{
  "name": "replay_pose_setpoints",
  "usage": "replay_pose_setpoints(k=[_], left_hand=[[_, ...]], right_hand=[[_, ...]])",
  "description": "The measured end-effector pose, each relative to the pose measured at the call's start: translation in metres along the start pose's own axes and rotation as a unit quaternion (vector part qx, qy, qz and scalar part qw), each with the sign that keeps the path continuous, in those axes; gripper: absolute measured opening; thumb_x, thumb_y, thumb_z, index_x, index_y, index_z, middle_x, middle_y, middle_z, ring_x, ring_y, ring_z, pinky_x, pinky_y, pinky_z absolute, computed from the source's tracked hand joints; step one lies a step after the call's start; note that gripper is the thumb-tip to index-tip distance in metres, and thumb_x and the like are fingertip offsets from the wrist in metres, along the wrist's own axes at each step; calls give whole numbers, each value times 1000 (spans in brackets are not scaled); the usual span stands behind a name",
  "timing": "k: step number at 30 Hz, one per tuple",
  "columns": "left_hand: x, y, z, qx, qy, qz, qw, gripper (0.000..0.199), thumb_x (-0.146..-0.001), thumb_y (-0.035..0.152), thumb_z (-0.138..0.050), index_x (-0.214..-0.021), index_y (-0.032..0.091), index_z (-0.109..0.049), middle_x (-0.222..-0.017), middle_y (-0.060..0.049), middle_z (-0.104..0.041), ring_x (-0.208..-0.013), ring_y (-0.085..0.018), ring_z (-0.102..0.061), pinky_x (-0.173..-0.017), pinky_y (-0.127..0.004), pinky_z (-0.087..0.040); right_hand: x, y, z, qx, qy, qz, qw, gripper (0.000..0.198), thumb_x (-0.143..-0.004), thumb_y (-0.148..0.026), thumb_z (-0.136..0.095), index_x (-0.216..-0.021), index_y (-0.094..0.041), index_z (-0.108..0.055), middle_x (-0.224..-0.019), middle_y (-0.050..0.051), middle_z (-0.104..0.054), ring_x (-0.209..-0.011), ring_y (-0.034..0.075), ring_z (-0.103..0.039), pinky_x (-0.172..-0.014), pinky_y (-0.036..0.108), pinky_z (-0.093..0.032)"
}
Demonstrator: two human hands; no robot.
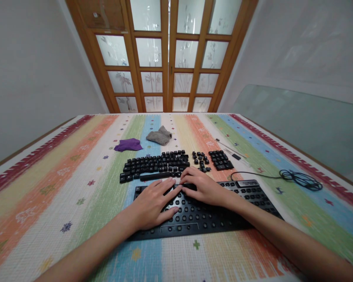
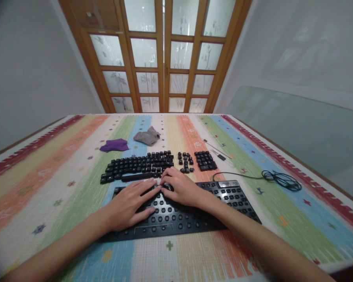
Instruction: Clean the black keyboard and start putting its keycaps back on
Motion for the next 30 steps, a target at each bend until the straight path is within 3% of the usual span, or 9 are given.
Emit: replay_pose_setpoints(k=[10,18,23,30], left_hand=[[-1,1,2,15,8,6,1000,56,-100,46,-44,-148,17,-38,-150,-15,-47,-139,-29,-44,-113,-46,-38],[0,1,0,8,10,4,1000,56,-100,46,-45,-147,18,-39,-149,-16,-48,-139,-30,-45,-111,-47,-40],[-1,1,2,-1,3,6,1000,55,-100,46,-45,-146,16,-42,-148,-17,-49,-138,-30,-45,-110,-47,-41],[-1,1,2,8,-7,12,1000,55,-99,44,-47,-146,16,-42,-149,-17,-47,-139,-31,-45,-111,-48,-40]], right_hand=[[-8,3,5,-13,10,18,1000,8,-84,-14,-63,-89,-18,-66,-99,8,-64,-97,22,-59,-87,40,-50],[-21,27,21,-17,13,-18,1000,9,-86,-28,-67,-85,-19,-68,-95,6,-67,-93,21,-62,-88,41,-49],[-38,47,27,-15,59,-42,997,9,-88,-21,-61,-82,-19,-68,-88,5,-69,-85,19,-62,-80,35,-49],[-77,62,18,1,76,-52,996,10,-85,-18,-61,-83,-19,-70,-88,5,-70,-85,18,-62,-79,33,-48]])
Point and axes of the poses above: each hand's wrist, its own x-axis away from the middle knuckle, its own z-axis out of the back of the hand, y = z × x, the point moved 2 cm from there along -x, towards the middle knuckle
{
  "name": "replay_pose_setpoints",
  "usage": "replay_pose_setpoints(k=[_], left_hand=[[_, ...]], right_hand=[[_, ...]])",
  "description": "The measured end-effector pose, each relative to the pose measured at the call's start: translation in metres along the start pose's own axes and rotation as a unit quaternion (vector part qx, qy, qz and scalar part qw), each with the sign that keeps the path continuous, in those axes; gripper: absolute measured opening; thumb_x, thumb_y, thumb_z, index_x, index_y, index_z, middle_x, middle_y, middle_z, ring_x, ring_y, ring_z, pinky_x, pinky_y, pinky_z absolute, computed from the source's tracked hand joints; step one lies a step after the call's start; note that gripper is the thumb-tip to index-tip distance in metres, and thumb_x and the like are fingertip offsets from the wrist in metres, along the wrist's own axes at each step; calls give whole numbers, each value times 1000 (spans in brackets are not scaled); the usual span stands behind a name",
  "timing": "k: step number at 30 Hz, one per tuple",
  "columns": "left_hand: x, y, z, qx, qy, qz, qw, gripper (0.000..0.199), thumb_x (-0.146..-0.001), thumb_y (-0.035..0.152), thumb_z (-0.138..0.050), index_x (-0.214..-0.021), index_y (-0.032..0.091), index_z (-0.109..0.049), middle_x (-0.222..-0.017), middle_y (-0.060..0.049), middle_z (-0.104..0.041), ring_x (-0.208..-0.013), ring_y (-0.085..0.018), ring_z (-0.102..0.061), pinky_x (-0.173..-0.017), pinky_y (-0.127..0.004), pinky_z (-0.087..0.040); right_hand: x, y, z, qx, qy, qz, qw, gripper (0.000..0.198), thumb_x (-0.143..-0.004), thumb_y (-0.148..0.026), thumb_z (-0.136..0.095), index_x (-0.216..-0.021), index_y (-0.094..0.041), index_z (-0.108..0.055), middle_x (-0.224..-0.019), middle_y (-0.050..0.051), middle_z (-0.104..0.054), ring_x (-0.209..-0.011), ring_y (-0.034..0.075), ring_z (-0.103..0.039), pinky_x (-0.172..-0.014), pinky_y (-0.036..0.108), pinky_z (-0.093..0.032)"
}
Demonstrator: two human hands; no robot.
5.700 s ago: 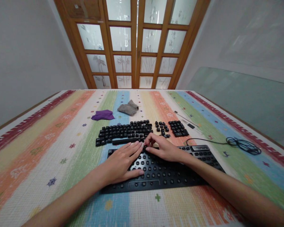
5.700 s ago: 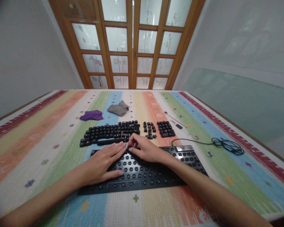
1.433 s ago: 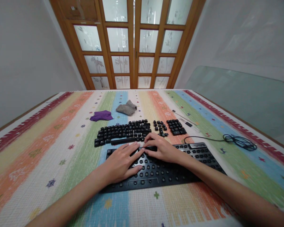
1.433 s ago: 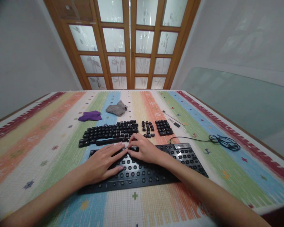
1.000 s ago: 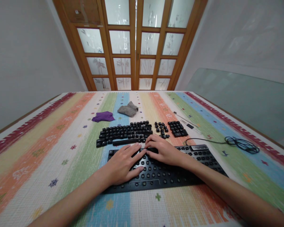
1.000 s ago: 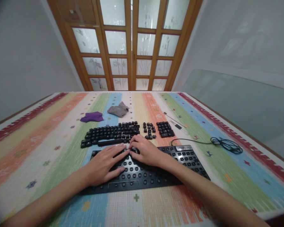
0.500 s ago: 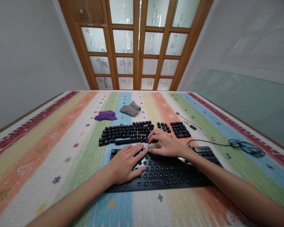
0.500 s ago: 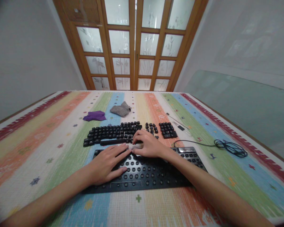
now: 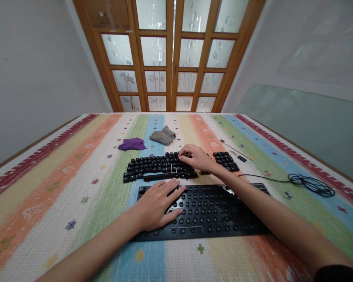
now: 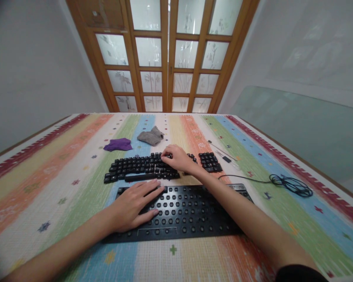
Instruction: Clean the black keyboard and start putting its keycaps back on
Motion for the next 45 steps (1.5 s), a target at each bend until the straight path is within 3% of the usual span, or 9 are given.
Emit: replay_pose_setpoints(k=[10,28,45], left_hand=[[2,1,0,9,6,3,1000,54,-100,45,-45,-146,16,-41,-149,-17,-48,-138,-31,-45,-110,-49,-40],[0,2,1,19,2,8,1000,55,-100,45,-46,-146,15,-42,-147,-17,-49,-138,-30,-45,-111,-47,-39],[1,1,1,32,5,5,999,54,-101,46,-42,-146,16,-41,-148,-17,-49,-138,-30,-45,-110,-48,-40]], right_hand=[[-46,-2,-30,34,-6,9,999,16,-81,-11,-61,-78,-17,-76,-88,6,-76,-88,21,-65,-91,36,-45],[-60,7,-40,81,-28,-36,996,22,-76,-8,-62,-77,-19,-80,-83,5,-78,-87,23,-68,-93,34,-46],[-69,9,-46,39,-40,-87,995,14,-72,-4,-64,-73,-16,-72,-77,5,-74,-78,19,-67,-75,27,-48]])
Point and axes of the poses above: each hand's wrist, its own x-axis away from the middle knuckle, its own z-axis out of the back of the hand, y = z × x, the point moved 2 cm from there along -x, towards the middle knuckle
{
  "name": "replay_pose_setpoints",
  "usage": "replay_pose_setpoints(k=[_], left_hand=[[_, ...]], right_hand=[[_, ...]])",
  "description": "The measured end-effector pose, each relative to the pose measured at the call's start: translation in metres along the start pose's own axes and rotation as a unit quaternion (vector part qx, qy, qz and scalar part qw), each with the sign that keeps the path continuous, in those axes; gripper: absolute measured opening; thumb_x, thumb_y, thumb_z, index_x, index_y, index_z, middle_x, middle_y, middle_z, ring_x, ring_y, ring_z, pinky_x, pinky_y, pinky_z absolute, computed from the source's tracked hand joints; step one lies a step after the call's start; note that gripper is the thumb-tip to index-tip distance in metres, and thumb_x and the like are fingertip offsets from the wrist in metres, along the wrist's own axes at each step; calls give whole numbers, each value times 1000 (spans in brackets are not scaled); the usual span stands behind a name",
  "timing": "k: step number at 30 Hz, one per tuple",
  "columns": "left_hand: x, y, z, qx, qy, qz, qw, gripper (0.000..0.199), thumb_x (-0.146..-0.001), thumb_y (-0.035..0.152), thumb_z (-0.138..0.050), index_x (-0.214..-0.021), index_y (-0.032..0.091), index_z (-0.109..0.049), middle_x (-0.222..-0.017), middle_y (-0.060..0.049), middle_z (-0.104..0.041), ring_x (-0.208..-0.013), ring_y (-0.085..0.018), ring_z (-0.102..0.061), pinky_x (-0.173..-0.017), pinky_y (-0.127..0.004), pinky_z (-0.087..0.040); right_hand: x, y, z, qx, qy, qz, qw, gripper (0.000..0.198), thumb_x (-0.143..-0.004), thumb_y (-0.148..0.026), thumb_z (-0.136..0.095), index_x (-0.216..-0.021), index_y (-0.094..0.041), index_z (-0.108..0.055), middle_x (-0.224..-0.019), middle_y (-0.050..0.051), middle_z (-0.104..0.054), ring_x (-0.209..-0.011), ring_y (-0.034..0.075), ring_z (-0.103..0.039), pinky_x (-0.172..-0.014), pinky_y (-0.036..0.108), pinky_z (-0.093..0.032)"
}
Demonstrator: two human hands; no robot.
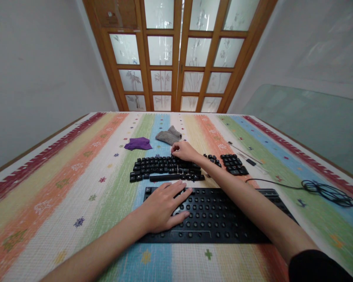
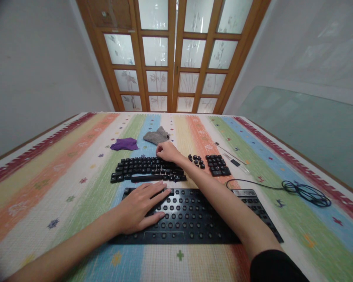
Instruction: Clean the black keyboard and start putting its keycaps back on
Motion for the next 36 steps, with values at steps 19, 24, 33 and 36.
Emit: replay_pose_setpoints(k=[19,24,33,36], left_hand=[[0,0,0,-18,5,-1,1000,52,-100,44,-46,-144,16,-43,-145,-16,-52,-135,-31,-49,-107,-48,-43],[0,-1,-1,-18,6,-3,1000,53,-100,44,-46,-144,15,-43,-146,-17,-51,-136,-31,-47,-108,-47,-41],[0,-2,-2,-24,9,-4,1000,53,-100,45,-46,-145,17,-42,-145,-15,-52,-135,-30,-48,-108,-48,-42],[0,-3,-3,-27,6,-3,1000,54,-101,45,-45,-146,17,-41,-147,-15,-51,-135,-30,-48,-109,-48,-42]], right_hand=[[83,-16,28,-101,13,80,992,15,-80,-12,-59,-93,-18,-57,-91,5,-66,-80,16,-61,-76,31,-50],[129,-17,42,-105,18,73,992,12,-85,-17,-59,-97,-19,-58,-93,5,-64,-82,17,-59,-76,32,-49],[179,-15,38,-148,1,40,988,9,-88,-21,-60,-97,-21,-59,-91,4,-64,-79,17,-59,-73,33,-50],[178,-18,33,-157,12,36,987,8,-87,-20,-60,-95,-21,-59,-90,4,-64,-80,18,-59,-74,34,-50]])
Point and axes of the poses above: each hand's wrist, its own x-axis away from the middle knuckle, its own z-axis out of the back of the hand, y = z × x, the point moved 2 cm from there along -x, towards the middle knuckle
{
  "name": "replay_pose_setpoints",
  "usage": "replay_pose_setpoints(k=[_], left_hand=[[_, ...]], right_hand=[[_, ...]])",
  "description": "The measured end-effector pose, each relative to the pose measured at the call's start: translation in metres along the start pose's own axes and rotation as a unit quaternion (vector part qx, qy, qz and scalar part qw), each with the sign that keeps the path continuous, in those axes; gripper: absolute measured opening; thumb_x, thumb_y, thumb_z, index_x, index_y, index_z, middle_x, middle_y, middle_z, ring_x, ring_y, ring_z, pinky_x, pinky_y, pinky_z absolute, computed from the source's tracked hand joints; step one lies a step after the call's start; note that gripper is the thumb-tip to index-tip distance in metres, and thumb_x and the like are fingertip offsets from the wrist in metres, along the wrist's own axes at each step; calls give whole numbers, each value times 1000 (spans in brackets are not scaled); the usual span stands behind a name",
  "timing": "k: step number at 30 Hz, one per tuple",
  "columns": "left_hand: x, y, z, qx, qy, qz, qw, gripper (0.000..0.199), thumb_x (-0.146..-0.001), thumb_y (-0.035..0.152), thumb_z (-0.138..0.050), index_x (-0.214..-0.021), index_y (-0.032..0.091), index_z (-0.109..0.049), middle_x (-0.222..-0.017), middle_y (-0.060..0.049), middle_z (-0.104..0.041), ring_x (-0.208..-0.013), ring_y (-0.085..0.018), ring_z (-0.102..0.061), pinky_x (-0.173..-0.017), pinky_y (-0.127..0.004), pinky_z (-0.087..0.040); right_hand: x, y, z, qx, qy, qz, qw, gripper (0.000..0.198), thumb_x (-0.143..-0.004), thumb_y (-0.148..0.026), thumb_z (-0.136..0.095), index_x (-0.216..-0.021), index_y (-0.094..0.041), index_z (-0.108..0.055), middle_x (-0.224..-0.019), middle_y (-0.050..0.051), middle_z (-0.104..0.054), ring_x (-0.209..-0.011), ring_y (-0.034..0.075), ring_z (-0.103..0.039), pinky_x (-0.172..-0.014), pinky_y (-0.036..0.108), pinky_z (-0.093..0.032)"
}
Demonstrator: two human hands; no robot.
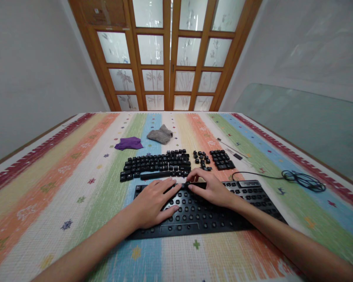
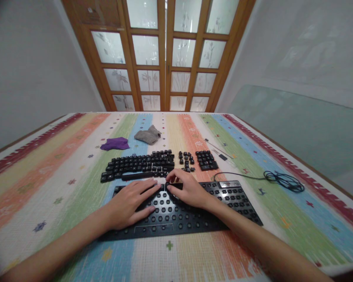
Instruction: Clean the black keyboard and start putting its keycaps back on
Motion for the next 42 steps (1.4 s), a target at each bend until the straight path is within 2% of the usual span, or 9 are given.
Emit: replay_pose_setpoints(k=[10,24,33,42], left_hand=[[1,-1,-1,7,17,-7,1000,54,-101,45,-45,-149,21,-38,-145,-13,-52,-134,-29,-49,-108,-48,-43],[-1,-1,3,-13,-15,-12,1000,59,-102,47,-41,-153,20,-30,-153,-13,-44,-143,-29,-39,-113,-47,-38],[-10,-2,8,-27,-22,-27,999,59,-102,49,-42,-152,20,-31,-152,-12,-45,-144,-30,-37,-114,-47,-38],[-25,3,10,-33,-34,-48,998,53,-102,46,-42,-146,15,-41,-148,-13,-49,-143,-30,-39,-113,-46,-39]], right_hand=[[-1,-2,1,29,-8,6,1000,7,-87,-17,-59,-92,-21,-60,-88,2,-64,-80,17,-58,-74,32,-49],[1,-6,0,67,3,33,997,11,-87,-15,-59,-95,-22,-58,-91,4,-64,-84,19,-59,-75,34,-49],[2,-8,0,83,3,30,996,9,-87,-16,-60,-93,-21,-57,-90,4,-62,-85,19,-59,-76,33,-48],[2,-7,-4,64,18,42,997,10,-86,-12,-59,-92,-20,-58,-90,5,-63,-85,19,-59,-76,33,-49]])
Point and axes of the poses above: each hand's wrist, its own x-axis away from the middle knuckle, its own z-axis out of the back of the hand, y = z × x, the point moved 2 cm from there along -x, towards the middle knuckle
